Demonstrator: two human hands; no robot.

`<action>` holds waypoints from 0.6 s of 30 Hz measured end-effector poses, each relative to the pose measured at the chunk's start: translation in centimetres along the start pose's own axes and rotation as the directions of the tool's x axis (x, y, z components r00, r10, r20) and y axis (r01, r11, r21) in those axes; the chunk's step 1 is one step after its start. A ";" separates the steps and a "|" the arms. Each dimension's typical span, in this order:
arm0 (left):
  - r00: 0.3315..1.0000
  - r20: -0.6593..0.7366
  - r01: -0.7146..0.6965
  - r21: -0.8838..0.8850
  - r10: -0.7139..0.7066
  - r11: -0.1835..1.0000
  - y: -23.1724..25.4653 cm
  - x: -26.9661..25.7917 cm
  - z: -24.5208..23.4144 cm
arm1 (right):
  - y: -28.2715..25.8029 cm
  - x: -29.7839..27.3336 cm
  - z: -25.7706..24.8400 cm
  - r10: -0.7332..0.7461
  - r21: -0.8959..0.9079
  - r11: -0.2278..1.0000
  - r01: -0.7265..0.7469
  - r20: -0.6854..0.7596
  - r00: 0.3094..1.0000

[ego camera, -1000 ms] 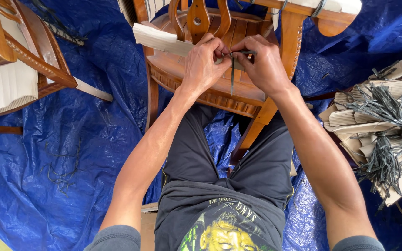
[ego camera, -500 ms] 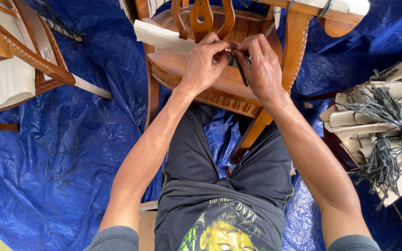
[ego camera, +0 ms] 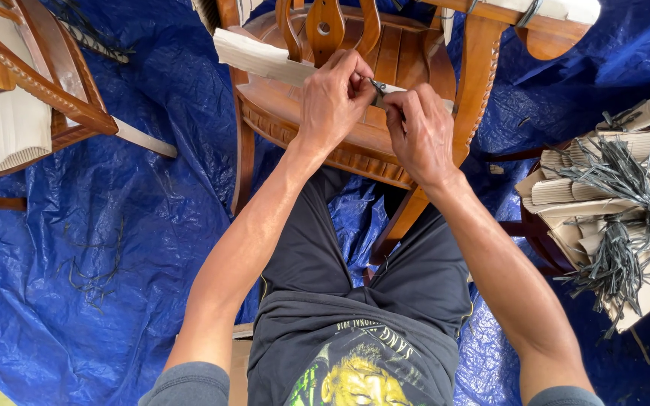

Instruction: Securing protective cardboard onto a wooden chair using plastic ties.

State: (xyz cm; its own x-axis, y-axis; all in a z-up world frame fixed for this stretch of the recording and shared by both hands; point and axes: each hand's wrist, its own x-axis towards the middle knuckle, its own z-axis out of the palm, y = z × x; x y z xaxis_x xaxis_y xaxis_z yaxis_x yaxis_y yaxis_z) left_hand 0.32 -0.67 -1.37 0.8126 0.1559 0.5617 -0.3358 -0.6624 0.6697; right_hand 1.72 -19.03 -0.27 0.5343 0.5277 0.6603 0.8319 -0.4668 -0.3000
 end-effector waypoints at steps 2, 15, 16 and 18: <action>1.000 -0.017 -0.003 -0.010 0.003 1.000 -0.1 0.1 0.3 | -0.3 -0.8 0.4 0.042 0.034 0.999 -0.042 -0.006 0.999; 0.985 -0.168 -0.056 -0.050 0.047 0.997 -0.7 -0.1 0.6 | -1.1 -2.6 0.3 0.131 0.075 0.989 -0.130 -0.006 0.991; 0.985 -0.165 -0.056 -0.048 0.047 0.997 -0.5 -0.2 0.5 | -1.2 -2.8 0.4 0.133 0.077 0.988 -0.132 -0.007 0.991; 0.978 -0.196 -0.076 -0.016 0.071 0.997 -0.2 -0.5 0.5 | -1.4 -3.4 0.3 0.165 0.061 0.985 -0.164 -0.019 0.986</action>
State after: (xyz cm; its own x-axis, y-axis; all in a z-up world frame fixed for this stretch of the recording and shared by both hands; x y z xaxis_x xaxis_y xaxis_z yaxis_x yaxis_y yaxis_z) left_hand 0.22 -0.98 -2.03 0.6776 0.2490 0.6920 -0.4040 -0.6602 0.6332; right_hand -1.19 -19.96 -2.25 0.6613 0.4299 0.6147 0.7409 -0.5029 -0.4452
